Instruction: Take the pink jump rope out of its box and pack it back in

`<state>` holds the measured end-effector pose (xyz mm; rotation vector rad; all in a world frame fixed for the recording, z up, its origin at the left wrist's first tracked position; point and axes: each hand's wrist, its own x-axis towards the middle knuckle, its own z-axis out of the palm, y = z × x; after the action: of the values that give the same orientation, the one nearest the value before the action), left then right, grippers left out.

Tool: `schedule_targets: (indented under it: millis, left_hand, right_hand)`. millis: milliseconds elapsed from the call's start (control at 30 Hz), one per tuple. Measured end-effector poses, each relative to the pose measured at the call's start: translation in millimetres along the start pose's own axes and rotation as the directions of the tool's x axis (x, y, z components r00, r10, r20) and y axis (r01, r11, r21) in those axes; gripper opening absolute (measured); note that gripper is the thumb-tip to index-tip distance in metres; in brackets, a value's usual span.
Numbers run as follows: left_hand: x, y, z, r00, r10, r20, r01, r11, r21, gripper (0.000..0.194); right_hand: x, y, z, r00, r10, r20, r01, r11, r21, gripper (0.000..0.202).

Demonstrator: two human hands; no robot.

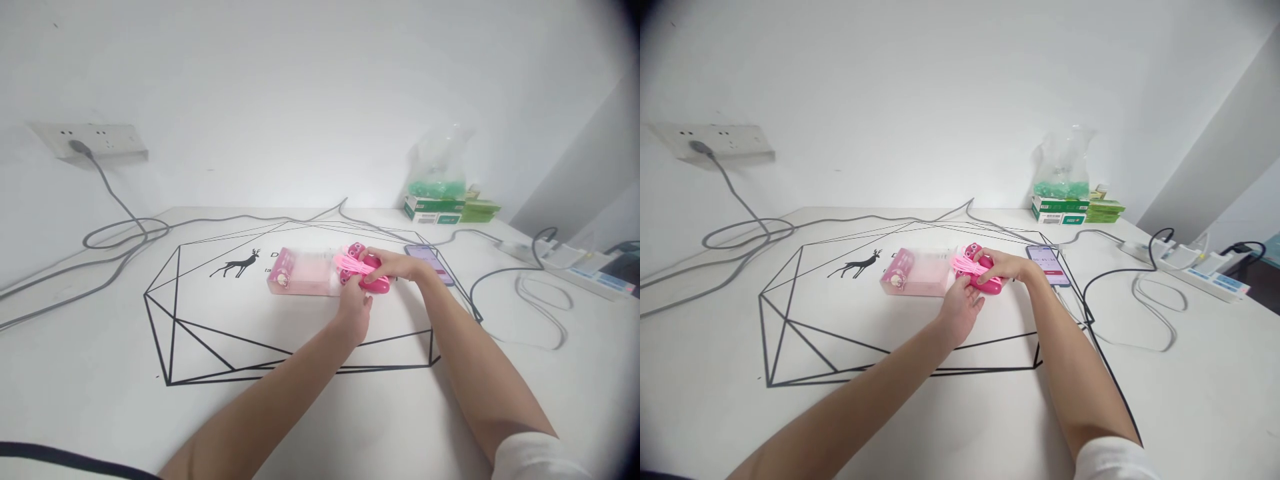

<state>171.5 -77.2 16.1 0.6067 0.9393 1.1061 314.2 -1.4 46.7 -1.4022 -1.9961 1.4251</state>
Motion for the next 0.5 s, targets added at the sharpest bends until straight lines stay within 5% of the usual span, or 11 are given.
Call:
schedule_targets:
  millis: [233,500]
  left_hand:
    - [-12.1,-4.2,0.1,0.998,0.011,0.061,-0.005,0.996,-0.088,0.03]
    - [-31.4,21.3,3.7,0.992,0.125,0.022,-0.115,0.956,-0.268,0.018]
  right_hand:
    - [-21.0,-19.5,-10.2,0.998,0.002,-0.057,-0.008,0.994,-0.109,0.05]
    - [-46.8,-50.6,-15.8,0.95,-0.258,-0.178,0.215,0.949,-0.229,0.048]
